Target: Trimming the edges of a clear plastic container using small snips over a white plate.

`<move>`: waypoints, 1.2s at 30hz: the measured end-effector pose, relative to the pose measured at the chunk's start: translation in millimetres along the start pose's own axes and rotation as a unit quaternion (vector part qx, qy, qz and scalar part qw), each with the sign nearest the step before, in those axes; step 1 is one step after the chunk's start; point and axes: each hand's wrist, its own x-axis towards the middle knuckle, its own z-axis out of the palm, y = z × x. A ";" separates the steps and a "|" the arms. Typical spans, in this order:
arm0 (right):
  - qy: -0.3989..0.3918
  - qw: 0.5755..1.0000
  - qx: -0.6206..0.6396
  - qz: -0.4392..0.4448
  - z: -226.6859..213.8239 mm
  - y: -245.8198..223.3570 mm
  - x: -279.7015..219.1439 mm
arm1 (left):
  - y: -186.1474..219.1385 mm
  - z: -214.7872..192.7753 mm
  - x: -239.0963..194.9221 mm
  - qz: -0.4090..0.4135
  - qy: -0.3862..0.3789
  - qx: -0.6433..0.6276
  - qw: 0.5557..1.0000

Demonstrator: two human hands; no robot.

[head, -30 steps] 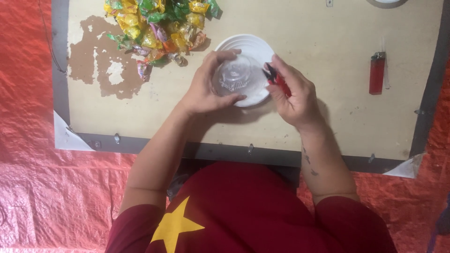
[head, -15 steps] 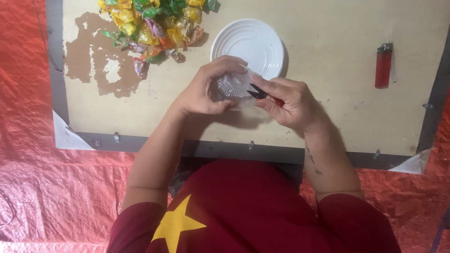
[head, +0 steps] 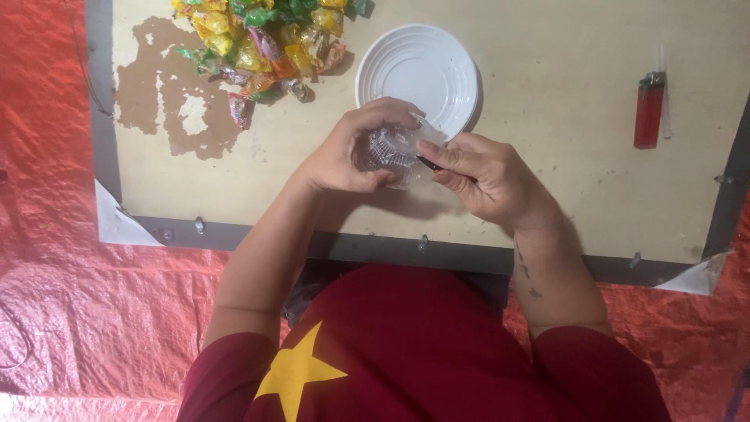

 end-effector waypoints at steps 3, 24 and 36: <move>0.052 0.998 -0.024 0.004 8.6 9.2 -5.6 | -8.3 -2.9 -3.6 0.013 0.011 0.008 1.000; 0.267 0.833 -0.387 0.293 -36.3 34.2 5.5 | -33.1 22.5 0.1 -0.121 -0.024 0.568 0.814; 0.115 0.927 -0.349 0.070 26.0 6.5 35.3 | -54.9 10.3 -10.3 -0.021 0.193 0.426 0.884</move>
